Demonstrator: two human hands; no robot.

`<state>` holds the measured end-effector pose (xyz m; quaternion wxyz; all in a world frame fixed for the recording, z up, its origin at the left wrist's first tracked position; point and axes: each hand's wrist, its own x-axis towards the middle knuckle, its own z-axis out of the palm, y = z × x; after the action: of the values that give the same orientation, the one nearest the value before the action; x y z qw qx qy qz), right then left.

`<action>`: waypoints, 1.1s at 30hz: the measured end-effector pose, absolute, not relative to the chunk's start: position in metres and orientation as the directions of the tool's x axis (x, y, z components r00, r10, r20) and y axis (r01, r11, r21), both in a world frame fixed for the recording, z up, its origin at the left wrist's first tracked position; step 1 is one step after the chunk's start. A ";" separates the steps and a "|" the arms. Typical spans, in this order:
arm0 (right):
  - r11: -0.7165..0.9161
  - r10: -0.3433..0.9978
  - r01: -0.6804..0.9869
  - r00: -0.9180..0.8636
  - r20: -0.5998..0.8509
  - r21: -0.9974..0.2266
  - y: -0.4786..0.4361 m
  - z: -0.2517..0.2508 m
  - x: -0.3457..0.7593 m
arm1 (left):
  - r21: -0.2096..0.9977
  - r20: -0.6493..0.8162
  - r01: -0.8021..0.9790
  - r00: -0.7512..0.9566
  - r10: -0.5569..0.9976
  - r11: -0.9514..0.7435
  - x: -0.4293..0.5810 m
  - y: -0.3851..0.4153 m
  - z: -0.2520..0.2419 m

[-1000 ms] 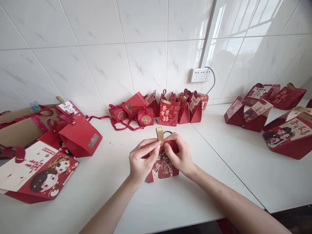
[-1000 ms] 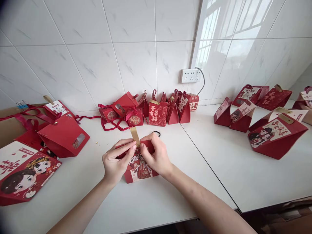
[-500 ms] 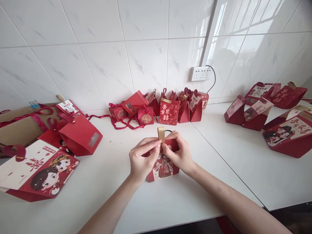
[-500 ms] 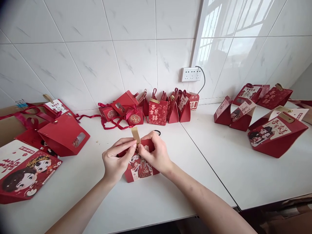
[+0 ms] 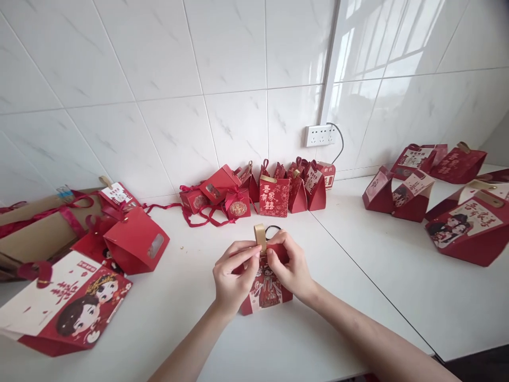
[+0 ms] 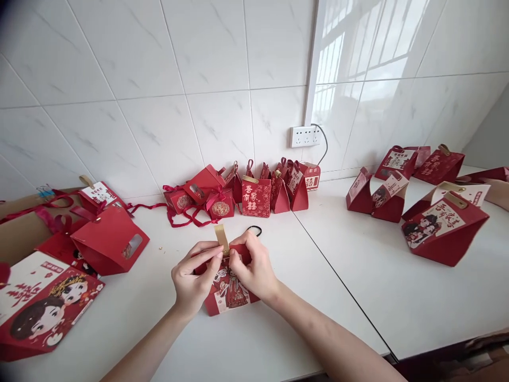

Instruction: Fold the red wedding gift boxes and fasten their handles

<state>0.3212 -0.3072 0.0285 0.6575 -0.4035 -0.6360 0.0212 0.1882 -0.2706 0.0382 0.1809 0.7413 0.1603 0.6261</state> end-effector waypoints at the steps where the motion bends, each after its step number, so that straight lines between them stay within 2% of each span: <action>1: 0.677 0.543 0.481 0.185 0.819 -0.557 -0.307 0.029 0.321 | 0.459 0.875 0.016 0.167 0.455 -0.888 0.188 -0.270 0.037; 9: 0.657 0.585 0.459 0.190 0.789 -0.598 -0.310 0.029 0.321 | 0.355 0.919 0.056 0.161 0.359 -0.933 0.188 -0.269 0.033; 21: 0.675 0.566 0.458 0.180 0.804 -0.578 -0.309 0.028 0.322 | 0.349 0.904 0.098 0.227 0.363 -0.932 0.187 -0.268 0.037; 25: 0.688 0.569 0.442 0.164 0.806 -0.576 -0.310 0.028 0.323 | 0.415 0.894 0.065 0.159 0.420 -0.908 0.189 -0.269 0.035; 30: 0.664 0.582 0.461 0.175 0.794 -0.588 -0.311 0.029 0.323 | 0.629 0.774 -0.096 0.168 0.610 -0.771 0.192 -0.274 0.035; 33: 0.663 0.577 0.481 0.160 0.801 -0.574 -0.311 0.029 0.323 | 0.700 0.713 -0.118 0.160 0.683 -0.704 0.192 -0.276 0.036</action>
<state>0.3229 -0.3111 0.0291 0.6426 -0.4090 -0.6469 0.0372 0.1920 -0.2764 0.0362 0.3255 0.6885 0.2051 0.6148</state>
